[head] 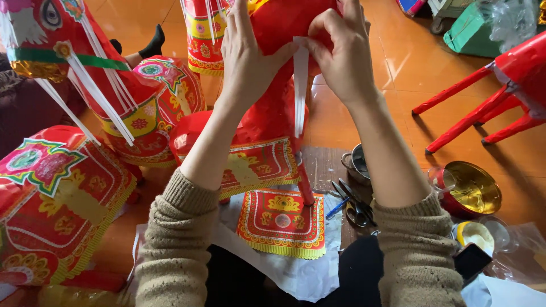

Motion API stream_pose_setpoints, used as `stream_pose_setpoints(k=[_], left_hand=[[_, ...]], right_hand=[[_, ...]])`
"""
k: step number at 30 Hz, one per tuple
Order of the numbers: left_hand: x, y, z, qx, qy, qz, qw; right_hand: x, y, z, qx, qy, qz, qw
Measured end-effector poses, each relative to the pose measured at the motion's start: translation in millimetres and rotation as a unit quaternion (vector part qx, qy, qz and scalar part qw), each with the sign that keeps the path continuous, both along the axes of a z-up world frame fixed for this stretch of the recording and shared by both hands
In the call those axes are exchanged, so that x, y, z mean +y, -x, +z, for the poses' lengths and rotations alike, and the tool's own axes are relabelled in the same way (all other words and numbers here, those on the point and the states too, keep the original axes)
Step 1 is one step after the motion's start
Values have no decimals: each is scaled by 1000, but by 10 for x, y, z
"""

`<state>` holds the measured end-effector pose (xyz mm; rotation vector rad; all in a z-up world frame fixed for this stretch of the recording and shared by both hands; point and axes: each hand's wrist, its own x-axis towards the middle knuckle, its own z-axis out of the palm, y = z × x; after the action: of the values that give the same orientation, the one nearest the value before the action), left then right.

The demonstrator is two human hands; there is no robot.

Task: Decorating paper horse figures by attaching printed paper panels and smoothing them onto the frame.

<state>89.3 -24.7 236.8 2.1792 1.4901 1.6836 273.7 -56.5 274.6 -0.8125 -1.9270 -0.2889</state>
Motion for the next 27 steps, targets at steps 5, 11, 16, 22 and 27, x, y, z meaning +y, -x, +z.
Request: stream_pose_setpoints(k=[5, 11, 16, 22, 27], left_hand=[[45, -66, -22, -27, -12, 27, 999], [54, -89, -12, -32, 1, 44, 999], [112, -60, -74, -31, 6, 38, 999], [-84, 207, -315, -11, 7, 75, 997], [-1166, 520, -820, -156, -12, -105, 982]], right_hand=[[-9, 13, 28, 9, -1, -4, 1000], [-74, 29, 61, 61, 51, 36, 996], [-70, -8, 28, 77, 60, 60, 993], [-638, -190, -260, 134, -4, 95, 986], [-1286, -621, -1695, 362, 369, -79, 852]])
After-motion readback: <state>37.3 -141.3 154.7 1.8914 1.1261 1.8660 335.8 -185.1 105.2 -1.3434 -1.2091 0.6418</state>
